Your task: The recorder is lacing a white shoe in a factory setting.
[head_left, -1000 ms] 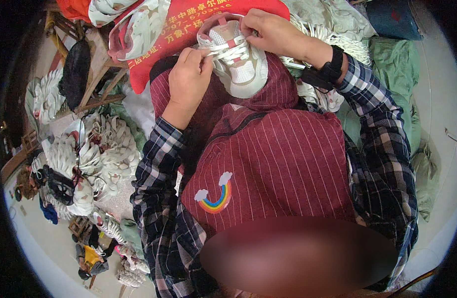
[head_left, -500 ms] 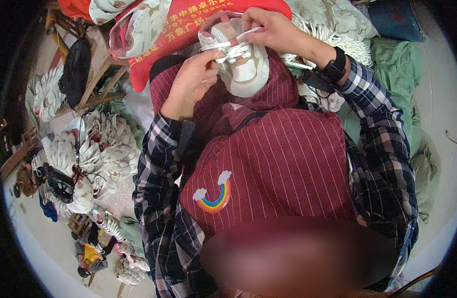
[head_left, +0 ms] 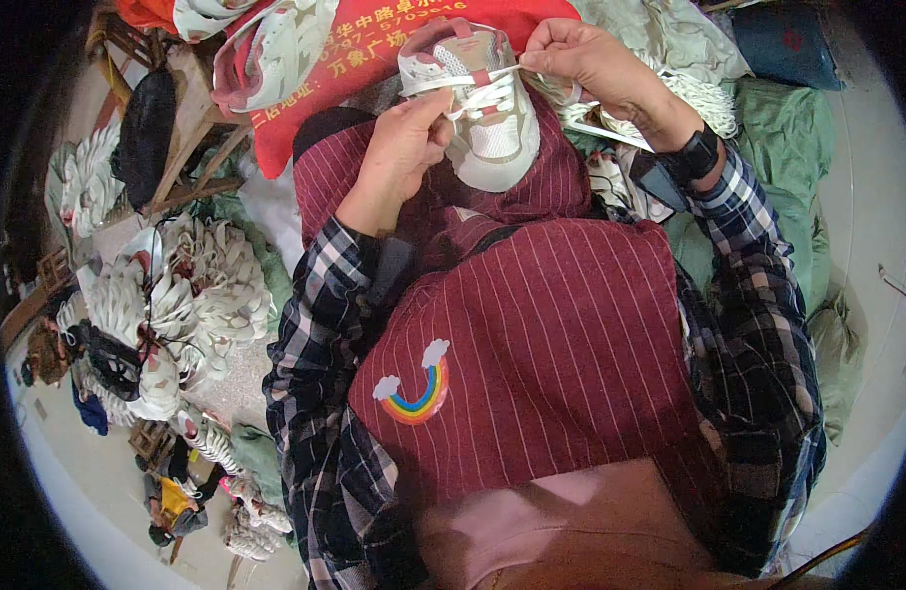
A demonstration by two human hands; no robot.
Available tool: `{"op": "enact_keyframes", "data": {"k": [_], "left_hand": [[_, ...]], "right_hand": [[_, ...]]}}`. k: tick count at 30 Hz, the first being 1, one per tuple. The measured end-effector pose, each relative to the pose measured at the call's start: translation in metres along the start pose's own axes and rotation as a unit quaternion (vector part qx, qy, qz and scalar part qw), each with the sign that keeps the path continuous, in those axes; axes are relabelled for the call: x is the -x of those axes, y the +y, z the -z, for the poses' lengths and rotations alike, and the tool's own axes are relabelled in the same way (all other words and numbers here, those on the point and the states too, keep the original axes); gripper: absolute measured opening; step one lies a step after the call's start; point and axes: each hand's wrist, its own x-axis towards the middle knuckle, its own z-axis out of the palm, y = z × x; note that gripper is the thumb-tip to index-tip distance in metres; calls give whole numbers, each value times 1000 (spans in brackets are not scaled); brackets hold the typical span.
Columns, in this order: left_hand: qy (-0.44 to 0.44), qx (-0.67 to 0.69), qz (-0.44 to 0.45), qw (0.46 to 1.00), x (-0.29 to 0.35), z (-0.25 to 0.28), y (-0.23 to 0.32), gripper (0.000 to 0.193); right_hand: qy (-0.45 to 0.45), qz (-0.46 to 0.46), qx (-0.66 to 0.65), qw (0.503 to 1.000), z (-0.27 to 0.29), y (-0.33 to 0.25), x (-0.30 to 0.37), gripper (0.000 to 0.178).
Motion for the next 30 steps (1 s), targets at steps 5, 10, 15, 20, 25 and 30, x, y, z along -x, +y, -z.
{"op": "enact_keyframes", "data": {"k": [5,10,15,20,25,30], "left_hand": [[8,-34,-29,999,-5,-5,-5,25],[36,-45,-38,998,-4,3,-9,29],[40,-68,-70,994,7,-5,-10,28],[133,-189,-245,942,0,8,-23,17],[126,-460,-426,769,7,0,-5,15],[29,-592,-510,623,2,12,19,16]], "right_hand": [[8,-23,-25,999,15,-28,20,13],[80,-99,-74,989,26,-51,32,8],[69,20,119,990,43,-4,12,18],[-26,29,175,984,30,2,8,23],[-42,10,178,983,22,2,3,26],[-45,26,177,983,10,6,-3,24]]}}
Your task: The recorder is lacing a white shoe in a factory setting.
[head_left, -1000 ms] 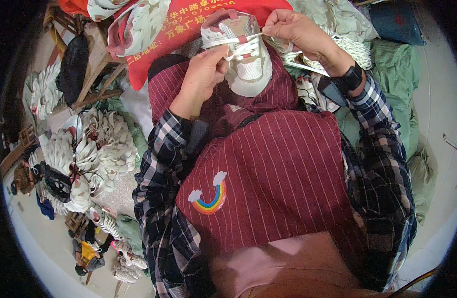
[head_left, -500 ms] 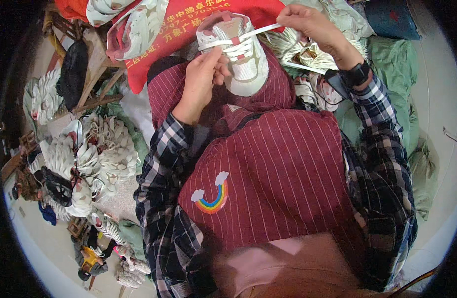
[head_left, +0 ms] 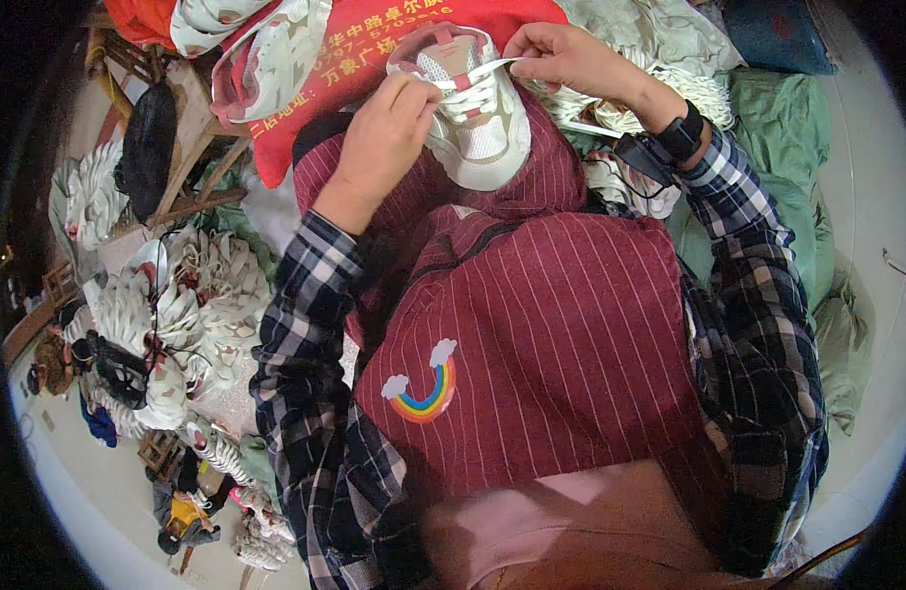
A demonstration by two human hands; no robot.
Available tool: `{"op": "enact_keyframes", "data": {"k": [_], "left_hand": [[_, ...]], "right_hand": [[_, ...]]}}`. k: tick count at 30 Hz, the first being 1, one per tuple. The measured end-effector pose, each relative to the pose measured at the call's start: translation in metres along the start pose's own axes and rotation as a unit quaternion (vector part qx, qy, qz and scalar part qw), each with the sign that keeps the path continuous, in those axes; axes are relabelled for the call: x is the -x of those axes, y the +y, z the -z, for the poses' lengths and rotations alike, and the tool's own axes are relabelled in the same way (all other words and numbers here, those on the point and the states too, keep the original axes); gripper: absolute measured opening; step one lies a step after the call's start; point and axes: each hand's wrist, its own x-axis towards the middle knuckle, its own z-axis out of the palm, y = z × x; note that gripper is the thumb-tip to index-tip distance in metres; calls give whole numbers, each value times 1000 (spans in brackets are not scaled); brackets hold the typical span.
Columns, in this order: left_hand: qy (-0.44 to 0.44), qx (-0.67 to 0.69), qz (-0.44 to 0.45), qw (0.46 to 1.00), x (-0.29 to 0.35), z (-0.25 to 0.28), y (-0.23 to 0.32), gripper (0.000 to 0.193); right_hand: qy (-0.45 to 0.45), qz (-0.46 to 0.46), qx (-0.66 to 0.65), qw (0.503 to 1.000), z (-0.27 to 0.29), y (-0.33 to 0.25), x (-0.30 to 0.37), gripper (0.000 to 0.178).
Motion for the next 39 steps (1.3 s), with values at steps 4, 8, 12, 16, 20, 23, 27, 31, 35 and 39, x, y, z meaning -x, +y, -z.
{"op": "enact_keyframes", "data": {"k": [4,8,12,16,20,23,27,31,35,39], "left_hand": [[-108,-21,-86,990,-17,12,-11,15],[-143,-31,-117,982,-18,17,-6,19],[-98,-17,-135,986,-16,2,1,17],[79,-2,7,997,3,-29,-1,19],[107,9,3,994,7,-39,-2,22],[103,56,52,992,10,-38,-1,20],[132,232,218,939,16,-38,-3,19],[97,94,203,970,17,-27,-8,17],[95,143,218,961,8,-20,-3,20],[92,312,298,897,-3,-14,6,17]], "right_hand": [[-25,26,-15,999,1,5,-6,20],[-33,7,-24,999,3,3,-10,20],[-20,42,-16,999,-2,5,-14,20],[25,9,-52,998,-14,-6,-10,23],[53,-52,-242,968,9,2,4,24],[61,-55,-281,956,13,5,6,28],[97,29,-142,985,12,3,4,17],[128,251,140,949,8,-4,2,21],[37,273,257,926,-12,-22,3,26],[32,269,325,906,-15,-23,-4,22]]}}
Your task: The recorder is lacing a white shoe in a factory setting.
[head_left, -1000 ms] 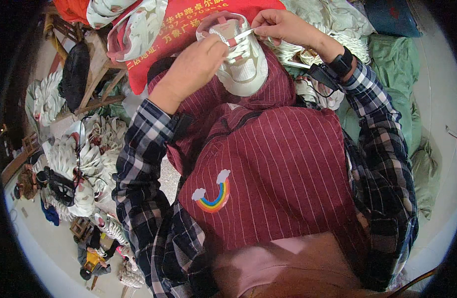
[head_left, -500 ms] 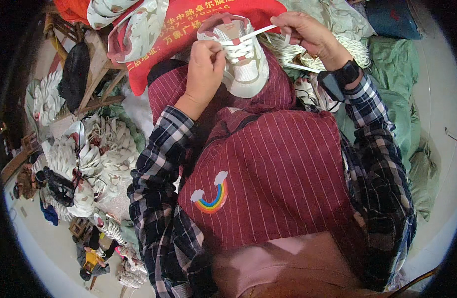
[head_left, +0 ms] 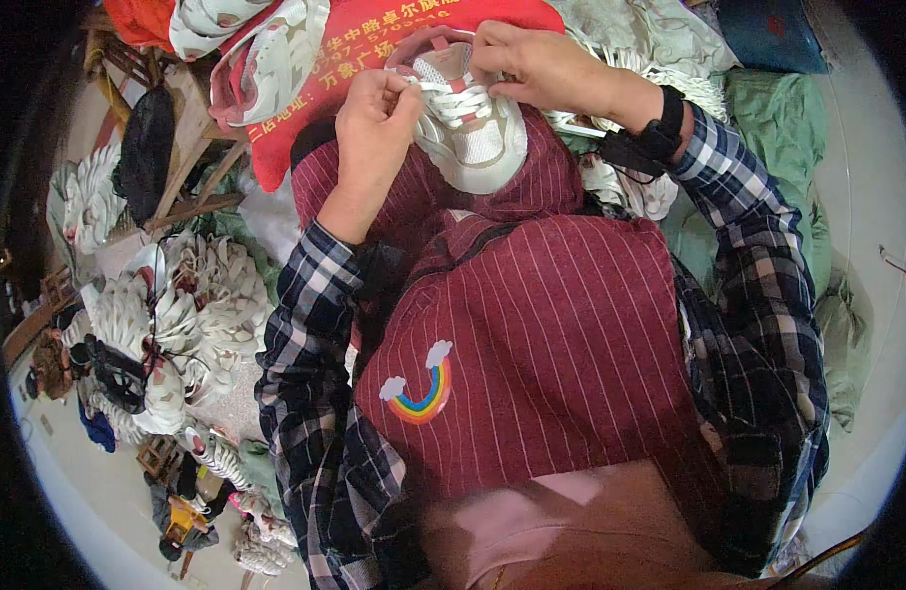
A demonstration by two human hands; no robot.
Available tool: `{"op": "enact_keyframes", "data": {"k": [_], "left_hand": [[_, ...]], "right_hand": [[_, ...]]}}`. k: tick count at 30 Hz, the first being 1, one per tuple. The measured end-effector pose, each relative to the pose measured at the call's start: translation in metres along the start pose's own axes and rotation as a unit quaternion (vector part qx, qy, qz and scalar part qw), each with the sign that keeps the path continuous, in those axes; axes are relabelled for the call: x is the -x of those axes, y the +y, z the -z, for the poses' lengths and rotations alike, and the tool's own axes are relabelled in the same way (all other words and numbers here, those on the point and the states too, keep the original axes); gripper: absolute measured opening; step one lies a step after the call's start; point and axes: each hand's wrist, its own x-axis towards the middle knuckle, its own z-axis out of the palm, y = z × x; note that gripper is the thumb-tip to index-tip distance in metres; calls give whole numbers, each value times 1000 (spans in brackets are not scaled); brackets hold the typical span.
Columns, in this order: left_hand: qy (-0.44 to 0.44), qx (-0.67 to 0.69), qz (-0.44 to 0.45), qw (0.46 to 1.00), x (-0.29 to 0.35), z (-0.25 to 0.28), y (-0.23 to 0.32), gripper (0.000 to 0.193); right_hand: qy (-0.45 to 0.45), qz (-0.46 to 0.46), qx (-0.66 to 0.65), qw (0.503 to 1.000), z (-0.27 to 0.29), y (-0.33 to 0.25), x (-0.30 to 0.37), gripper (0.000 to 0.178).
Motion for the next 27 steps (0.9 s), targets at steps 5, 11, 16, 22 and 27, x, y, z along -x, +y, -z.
{"op": "enact_keyframes", "data": {"k": [5,11,16,22,27], "left_hand": [[2,-79,17,997,3,7,-18,15],[-37,-149,-9,988,-1,7,-17,17],[-44,-153,-6,987,3,4,-7,14],[16,298,226,927,-3,38,9,17],[11,207,216,954,7,31,18,23]], "right_hand": [[-1,104,-20,994,-1,-2,-7,20],[106,124,2,987,-14,-10,-3,22],[165,238,162,943,-21,10,-13,27],[142,237,119,954,-29,21,-6,23],[147,133,4,980,-33,10,-2,24]]}}
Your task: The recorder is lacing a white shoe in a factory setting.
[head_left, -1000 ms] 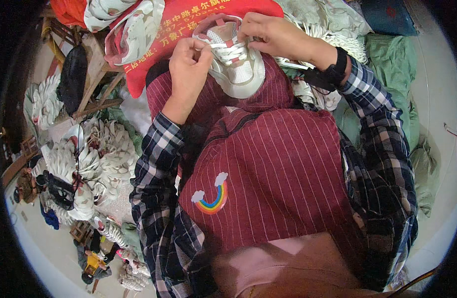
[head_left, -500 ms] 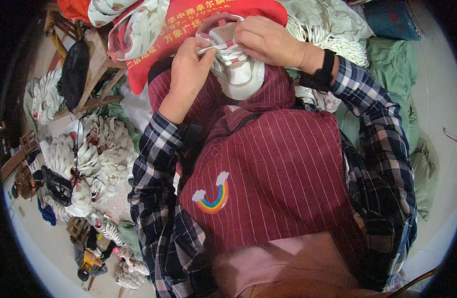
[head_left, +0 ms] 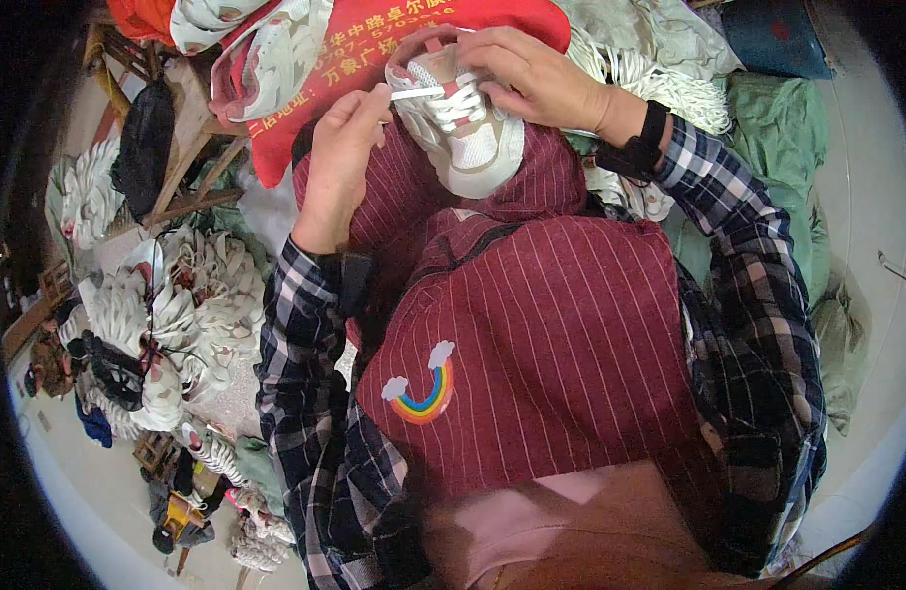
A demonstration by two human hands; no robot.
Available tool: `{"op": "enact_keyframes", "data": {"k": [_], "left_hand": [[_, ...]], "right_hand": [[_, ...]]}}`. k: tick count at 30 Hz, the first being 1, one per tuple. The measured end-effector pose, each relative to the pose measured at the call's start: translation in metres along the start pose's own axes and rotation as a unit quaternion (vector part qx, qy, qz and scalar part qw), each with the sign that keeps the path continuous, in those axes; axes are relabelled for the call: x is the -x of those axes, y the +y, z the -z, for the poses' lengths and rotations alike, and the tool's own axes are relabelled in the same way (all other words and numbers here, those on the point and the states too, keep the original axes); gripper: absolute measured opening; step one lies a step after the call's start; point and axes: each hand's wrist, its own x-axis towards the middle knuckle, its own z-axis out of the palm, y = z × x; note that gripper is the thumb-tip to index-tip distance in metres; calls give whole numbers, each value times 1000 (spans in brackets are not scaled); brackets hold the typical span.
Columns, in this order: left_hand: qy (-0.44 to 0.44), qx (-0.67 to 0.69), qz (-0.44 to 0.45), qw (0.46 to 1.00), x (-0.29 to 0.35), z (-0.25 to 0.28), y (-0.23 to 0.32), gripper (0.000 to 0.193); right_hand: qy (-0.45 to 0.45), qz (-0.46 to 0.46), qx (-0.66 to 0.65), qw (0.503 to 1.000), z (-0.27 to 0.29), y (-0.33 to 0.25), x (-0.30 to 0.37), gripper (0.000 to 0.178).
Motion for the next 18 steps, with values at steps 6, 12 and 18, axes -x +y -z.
{"op": "enact_keyframes", "data": {"k": [6,12,18], "left_hand": [[-139,-300,-161,930,26,-2,-17,24],[-167,-462,-297,818,35,-14,-21,17],[-24,-581,-356,732,2,-23,-6,31]], "right_hand": [[-88,-98,110,985,12,-18,-21,35],[-109,-84,77,988,9,-26,-29,21],[-76,-135,83,984,6,-26,-26,31]]}}
